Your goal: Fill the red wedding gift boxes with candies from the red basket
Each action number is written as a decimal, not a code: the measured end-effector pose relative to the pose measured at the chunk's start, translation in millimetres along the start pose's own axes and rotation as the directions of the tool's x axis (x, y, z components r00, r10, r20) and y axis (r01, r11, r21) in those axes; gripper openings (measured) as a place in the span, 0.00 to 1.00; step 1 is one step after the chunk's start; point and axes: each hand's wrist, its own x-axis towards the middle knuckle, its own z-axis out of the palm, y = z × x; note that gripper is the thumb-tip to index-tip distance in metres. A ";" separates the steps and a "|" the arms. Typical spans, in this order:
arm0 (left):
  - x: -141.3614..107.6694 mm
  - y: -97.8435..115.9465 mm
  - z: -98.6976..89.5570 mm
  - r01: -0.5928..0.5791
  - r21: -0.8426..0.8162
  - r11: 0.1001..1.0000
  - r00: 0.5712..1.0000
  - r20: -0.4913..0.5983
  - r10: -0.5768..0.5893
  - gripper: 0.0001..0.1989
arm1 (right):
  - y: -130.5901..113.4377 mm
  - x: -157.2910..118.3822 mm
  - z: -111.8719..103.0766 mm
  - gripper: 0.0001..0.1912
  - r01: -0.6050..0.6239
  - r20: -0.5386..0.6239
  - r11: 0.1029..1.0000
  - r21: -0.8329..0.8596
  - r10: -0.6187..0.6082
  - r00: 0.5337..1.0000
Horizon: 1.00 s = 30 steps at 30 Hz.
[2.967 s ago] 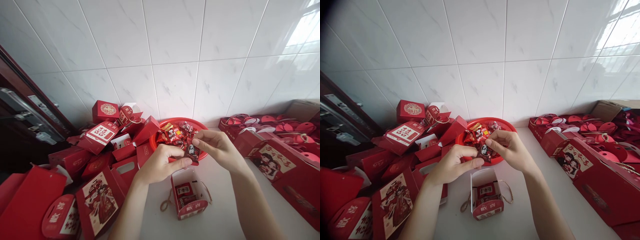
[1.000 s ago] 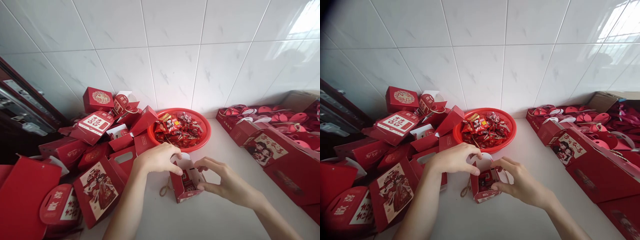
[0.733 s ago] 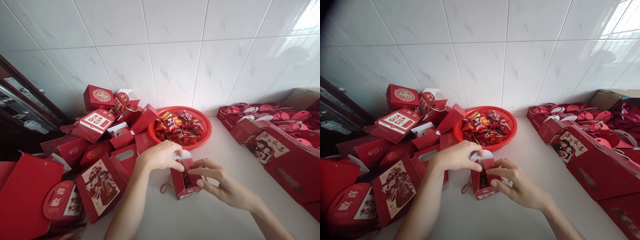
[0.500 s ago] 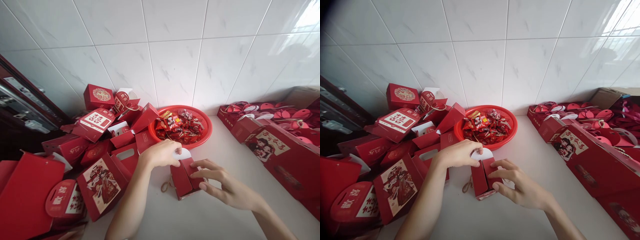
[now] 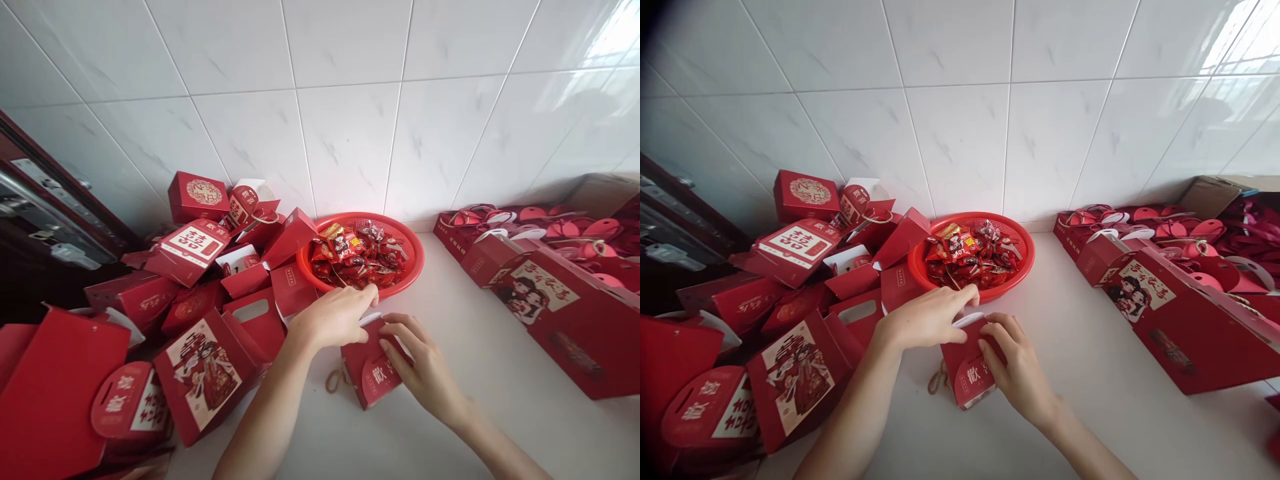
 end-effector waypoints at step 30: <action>18.4 6.9 12.4 -0.030 -0.149 0.988 0.996 0.079 0.042 0.10 | 27.9 7.1 -22.8 0.28 -0.493 0.167 0.703 0.512 0.481 0.860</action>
